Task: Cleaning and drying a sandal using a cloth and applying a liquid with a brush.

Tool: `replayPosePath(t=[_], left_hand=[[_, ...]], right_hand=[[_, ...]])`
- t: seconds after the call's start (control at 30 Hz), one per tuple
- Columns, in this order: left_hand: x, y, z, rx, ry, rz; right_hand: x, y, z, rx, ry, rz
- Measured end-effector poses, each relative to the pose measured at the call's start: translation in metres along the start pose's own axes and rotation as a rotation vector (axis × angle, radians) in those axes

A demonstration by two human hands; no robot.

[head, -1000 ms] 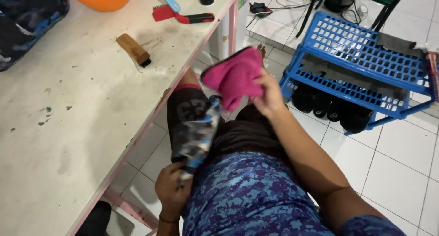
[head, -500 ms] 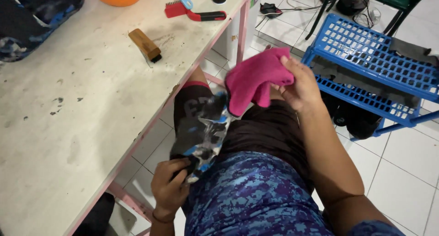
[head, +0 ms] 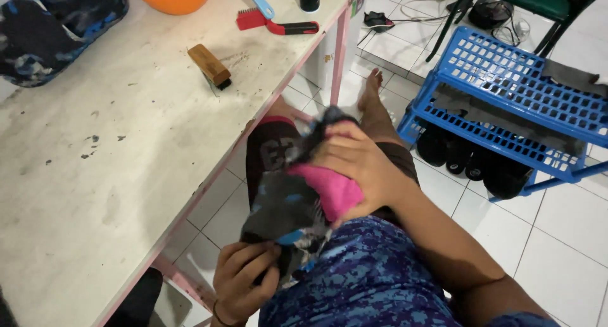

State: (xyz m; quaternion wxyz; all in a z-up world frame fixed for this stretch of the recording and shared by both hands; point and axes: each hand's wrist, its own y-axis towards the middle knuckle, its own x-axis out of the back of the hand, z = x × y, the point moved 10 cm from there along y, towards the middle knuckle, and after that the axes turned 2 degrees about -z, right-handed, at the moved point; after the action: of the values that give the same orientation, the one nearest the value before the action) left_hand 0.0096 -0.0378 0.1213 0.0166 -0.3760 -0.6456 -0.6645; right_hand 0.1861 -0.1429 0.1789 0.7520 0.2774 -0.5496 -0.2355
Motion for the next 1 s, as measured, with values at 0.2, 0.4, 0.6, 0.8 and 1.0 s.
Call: replayPosePath(t=[0.2, 0.4, 0.6, 0.8, 1.0], left_hand=[[-0.011, 0.017, 0.015, 0.099, -0.043, -0.022], [-0.024, 0.035, 0.045, 0.511, -0.475, -0.298], [-0.084, 0.045, 0.063, 0.651, -0.757, -0.292], [-0.123, 0.003, 0.088, 0.637, -0.582, -0.535], [-0.094, 0.035, 0.054, 0.557, -0.801, -0.604]], right_hand=[[-0.004, -0.034, -0.039, -0.051, 0.115, -0.315], [0.003, -0.078, -0.077, -0.401, 0.411, -0.653], [0.035, -0.052, -0.04, -0.583, 0.226, -0.793], [0.024, -0.116, -0.054, -0.842, 0.488, -1.568], [-0.046, -0.056, -0.056, -0.106, -0.278, -0.353]])
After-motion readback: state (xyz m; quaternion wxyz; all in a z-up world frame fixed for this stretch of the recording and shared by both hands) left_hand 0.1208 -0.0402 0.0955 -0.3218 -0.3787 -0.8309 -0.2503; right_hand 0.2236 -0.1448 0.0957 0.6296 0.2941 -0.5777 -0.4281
